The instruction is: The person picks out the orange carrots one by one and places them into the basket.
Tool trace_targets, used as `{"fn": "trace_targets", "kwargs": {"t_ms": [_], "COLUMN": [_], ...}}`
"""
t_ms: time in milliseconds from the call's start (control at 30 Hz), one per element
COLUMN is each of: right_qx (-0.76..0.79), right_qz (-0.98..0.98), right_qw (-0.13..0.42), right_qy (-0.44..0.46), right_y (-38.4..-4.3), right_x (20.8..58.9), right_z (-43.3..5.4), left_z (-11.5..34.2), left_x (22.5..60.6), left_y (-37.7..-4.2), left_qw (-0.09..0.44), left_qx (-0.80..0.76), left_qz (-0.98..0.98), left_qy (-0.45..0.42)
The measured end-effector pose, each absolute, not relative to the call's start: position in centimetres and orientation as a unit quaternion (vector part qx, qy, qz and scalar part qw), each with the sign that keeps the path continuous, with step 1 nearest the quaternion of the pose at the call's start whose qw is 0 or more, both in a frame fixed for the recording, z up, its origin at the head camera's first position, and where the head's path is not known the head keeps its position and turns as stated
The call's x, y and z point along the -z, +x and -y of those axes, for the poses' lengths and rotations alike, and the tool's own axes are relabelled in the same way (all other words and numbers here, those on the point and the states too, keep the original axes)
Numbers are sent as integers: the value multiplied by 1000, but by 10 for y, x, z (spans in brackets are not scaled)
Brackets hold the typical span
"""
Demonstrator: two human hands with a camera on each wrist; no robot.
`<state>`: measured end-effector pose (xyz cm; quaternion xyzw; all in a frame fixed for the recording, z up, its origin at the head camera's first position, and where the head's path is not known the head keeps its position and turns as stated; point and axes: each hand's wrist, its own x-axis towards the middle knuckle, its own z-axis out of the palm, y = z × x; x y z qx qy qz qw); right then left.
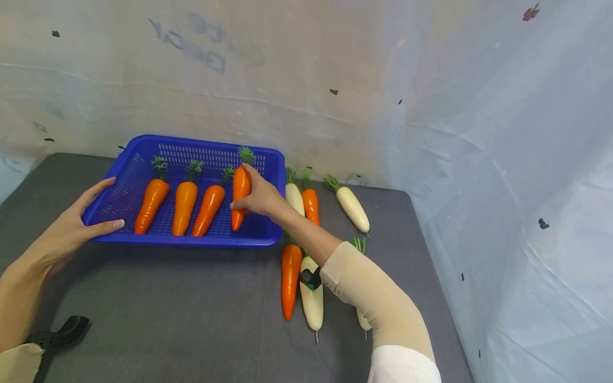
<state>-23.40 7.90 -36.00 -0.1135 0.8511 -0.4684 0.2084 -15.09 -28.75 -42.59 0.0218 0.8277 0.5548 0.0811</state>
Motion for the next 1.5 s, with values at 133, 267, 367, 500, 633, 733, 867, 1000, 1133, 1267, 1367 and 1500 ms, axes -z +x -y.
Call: {"fn": "trace_targets", "kwargs": {"t_ms": [133,267,367,500,633,733,867,1000,1133,1267,1367,1500], "right_qx": [466,477,476,456,457,453,434,415,402,385,409,456], "right_qz": [-856,-849,-847,-859,-859,-861,-869,-873,-876,-884,-875,-854], "right_qw": [204,214,225,218,215,214,220,236,244,231,226,226], "right_qy": [-95,-81,-78,-83,-87,-90,-93,-104,-112,-127,-125,-102], "right_y": [-239,-244,-247,-249,-250,-251,-252,-253,-253,-254,-255,-255], "right_x": [368,377,384,389,391,393,395,397,396,397,397,396], "right_z": [-71,-64,-59,-53,-50,-48,-45,-42,-39,-39,-40,-43], "left_z": [288,287,287,287,286,286,286,287,288,287,287,287], "left_x": [426,426,425,424,424,425,427,427,426,426,427,427], "left_y": [-151,-152,-151,-151,-151,-151,-151,-152,-152,-151,-151,-151], "left_qw": [84,84,85,90,90,89,86,85,86,87,86,87], "left_qx": [-556,-555,-554,-559,-564,-563,-556,-553,-555,-558,-556,-557], "left_qz": [-827,-827,-828,-824,-820,-822,-826,-829,-827,-825,-827,-825], "left_qy": [22,21,17,16,17,17,19,23,23,20,19,21]}}
